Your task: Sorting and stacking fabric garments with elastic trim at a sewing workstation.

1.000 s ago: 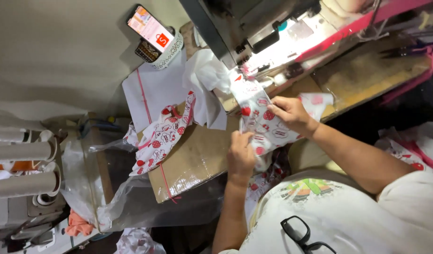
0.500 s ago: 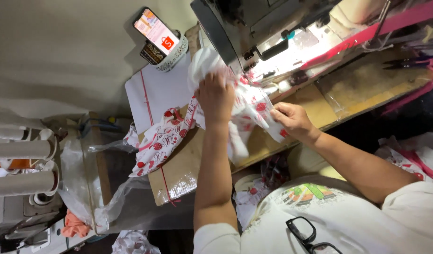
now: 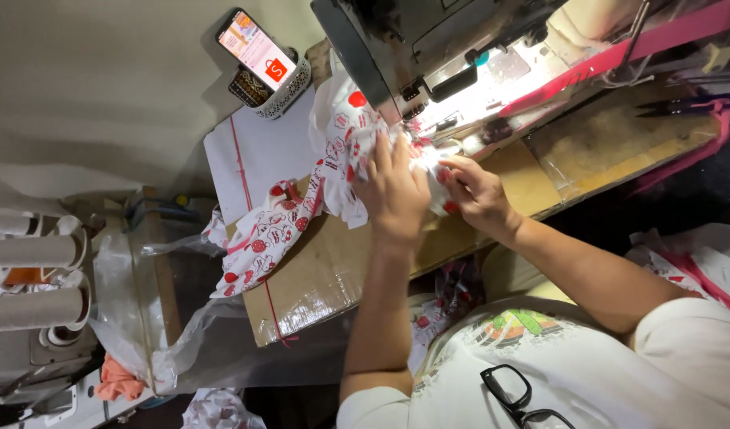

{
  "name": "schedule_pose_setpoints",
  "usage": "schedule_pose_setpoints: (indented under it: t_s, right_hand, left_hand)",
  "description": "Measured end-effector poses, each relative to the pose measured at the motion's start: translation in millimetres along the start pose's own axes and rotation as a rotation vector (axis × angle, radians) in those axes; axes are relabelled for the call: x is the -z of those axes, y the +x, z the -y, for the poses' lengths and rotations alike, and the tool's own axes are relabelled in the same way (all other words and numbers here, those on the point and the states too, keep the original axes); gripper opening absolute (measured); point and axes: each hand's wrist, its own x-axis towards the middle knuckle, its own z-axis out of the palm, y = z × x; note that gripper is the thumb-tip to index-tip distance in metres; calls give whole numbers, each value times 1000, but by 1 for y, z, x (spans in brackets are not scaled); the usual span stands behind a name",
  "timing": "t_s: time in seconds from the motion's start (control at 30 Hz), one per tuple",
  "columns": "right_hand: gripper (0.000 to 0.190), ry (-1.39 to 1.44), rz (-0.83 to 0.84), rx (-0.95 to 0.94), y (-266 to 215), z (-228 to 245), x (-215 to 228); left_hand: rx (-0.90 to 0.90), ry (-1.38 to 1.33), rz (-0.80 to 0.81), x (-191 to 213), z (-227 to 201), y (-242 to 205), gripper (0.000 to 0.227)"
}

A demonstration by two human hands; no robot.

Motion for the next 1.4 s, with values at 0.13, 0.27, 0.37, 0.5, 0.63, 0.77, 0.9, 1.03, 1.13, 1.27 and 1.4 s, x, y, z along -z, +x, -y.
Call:
schedule_pose_setpoints:
  t_s: [0.13,0.27,0.37,0.5,0.63,0.77,0.9,1.03,1.13,1.27,1.4]
  right_hand:
    - [25,-172,-3,41,27,29,-7]
    - [25,-284,29,11,35,32,-6]
    - [36,-363,81,30,38,37,-3]
    - [44,-371,143,39,35,31,6]
    - [52,-200,382,-216,14,22,23]
    - [50,342,332,-467,-15,3,33]
    - [77,689,397,-794,-16,23,18]
    - [38,764,715,-824,-35,27,11]
    - [37,489,999,-602,-38,-47,89]
    - [44,-205,580,-315,13,2,203]
    - [35,-1388,579,-296,32,90,146]
  left_hand:
    - [-28,-10,32,-48,37,34,36]
    - [31,-51,259,-59,69,71,39]
    - [-31,-113,187,-118,101,99,35]
    - [-63,-58,165,-177,143,104,26]
    - [257,-475,234,-32,99,95,44]
    - [478,-280,490,85,43,-2,96]
    - [540,-611,914,135,-28,-51,39]
    - [108,-572,333,86,-6,-38,32]
    - [-60,-468,272,75,8,-50,57]
    - [-485,117,440,10,40,-151,12]
    - [153,-611,1382,24,1,-157,55]
